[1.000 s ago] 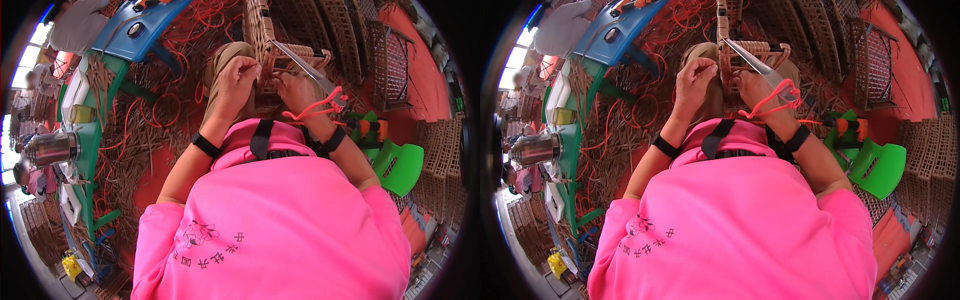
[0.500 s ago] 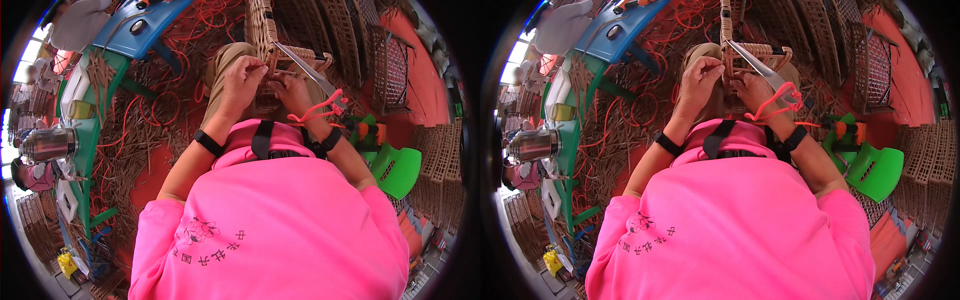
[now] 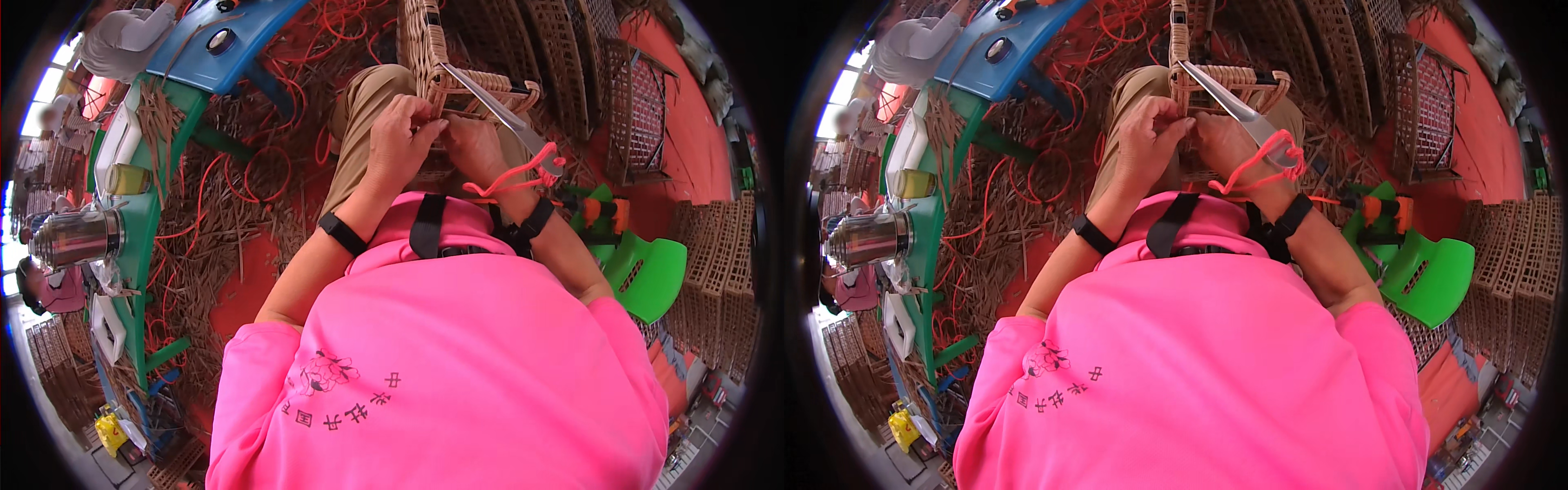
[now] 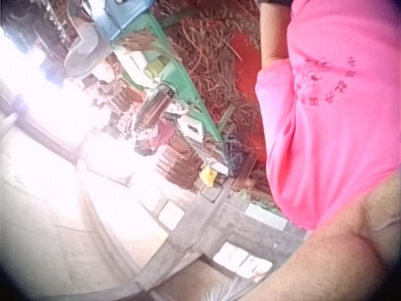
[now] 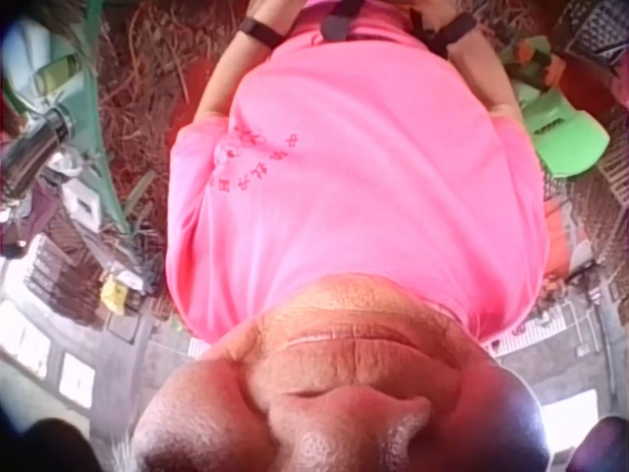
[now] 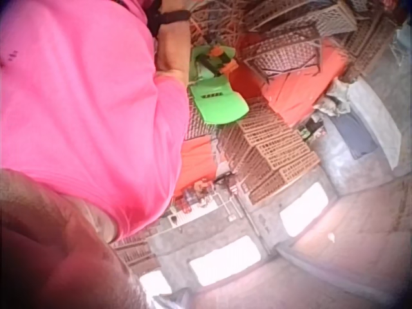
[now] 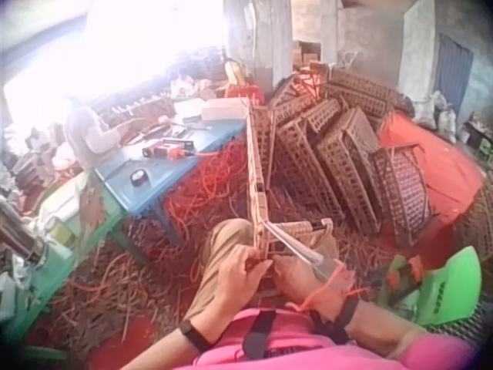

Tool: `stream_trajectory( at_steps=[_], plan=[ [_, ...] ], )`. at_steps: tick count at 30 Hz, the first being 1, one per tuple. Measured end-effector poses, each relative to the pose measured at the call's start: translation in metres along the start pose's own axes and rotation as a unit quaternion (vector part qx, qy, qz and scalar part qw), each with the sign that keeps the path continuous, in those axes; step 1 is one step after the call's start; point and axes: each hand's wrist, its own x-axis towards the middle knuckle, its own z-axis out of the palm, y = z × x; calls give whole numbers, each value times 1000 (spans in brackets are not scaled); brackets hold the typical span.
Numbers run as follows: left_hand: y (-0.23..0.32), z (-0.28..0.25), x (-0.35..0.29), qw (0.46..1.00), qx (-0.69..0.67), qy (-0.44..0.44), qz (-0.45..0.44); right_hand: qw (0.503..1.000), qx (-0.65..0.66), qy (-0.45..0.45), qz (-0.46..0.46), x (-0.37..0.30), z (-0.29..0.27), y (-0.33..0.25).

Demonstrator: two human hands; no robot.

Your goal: Weaving and trimming wooden or bamboo strips to assemble a furniture piece or crate.

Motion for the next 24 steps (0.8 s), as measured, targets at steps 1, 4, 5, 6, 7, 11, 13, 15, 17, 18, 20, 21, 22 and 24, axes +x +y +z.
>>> stream_trajectory(
  at_steps=[1, 4, 5, 6, 7, 11, 13, 15, 17, 18, 20, 21, 22, 24],
  plan=[
    [-1, 0, 1, 1000, -21, 0, 6, 1000, -4, 0, -3, -1, -1, 1],
    [-3, -3, 4, 998, -58, -12, 3, 999, -47, 12, -20, -4, -3, 3],
    [-3, -5, 5, 998, -57, -16, 3, 997, -62, 29, -32, -5, -3, 4],
    [-2, -6, 5, 998, -56, -19, 10, 995, -97, 7, -15, -6, -3, 4],
    [-1, -8, 6, 998, -53, -23, 7, 992, -129, -5, -3, -8, -3, 5],
    [3, -10, 11, 998, -51, -20, 19, 987, -159, -11, 8, -4, 0, 6],
    [5, -11, 11, 999, -44, -17, 19, 992, -123, 7, -6, -1, 2, 5],
    [7, -14, 12, 999, -29, -17, 22, 996, -86, 17, -11, 2, 2, 4],
    [7, -16, 13, 999, -31, -18, 22, 999, -47, 24, -13, 2, 1, 0],
    [8, -16, 14, 999, -35, -19, 22, 999, -22, 29, -4, 2, 1, -2],
    [8, -16, 17, 999, -20, -12, 28, 997, 45, 61, -3, 1, 0, -7],
    [8, -16, 19, 999, -14, -11, 28, 997, 47, 60, 8, 1, 0, -9],
    [8, -15, 19, 999, -18, -8, 34, 996, 60, 69, 8, 1, 1, -11],
    [9, -15, 21, 999, -23, -3, 40, 995, 66, 73, 6, 2, 0, -12]
  ],
)
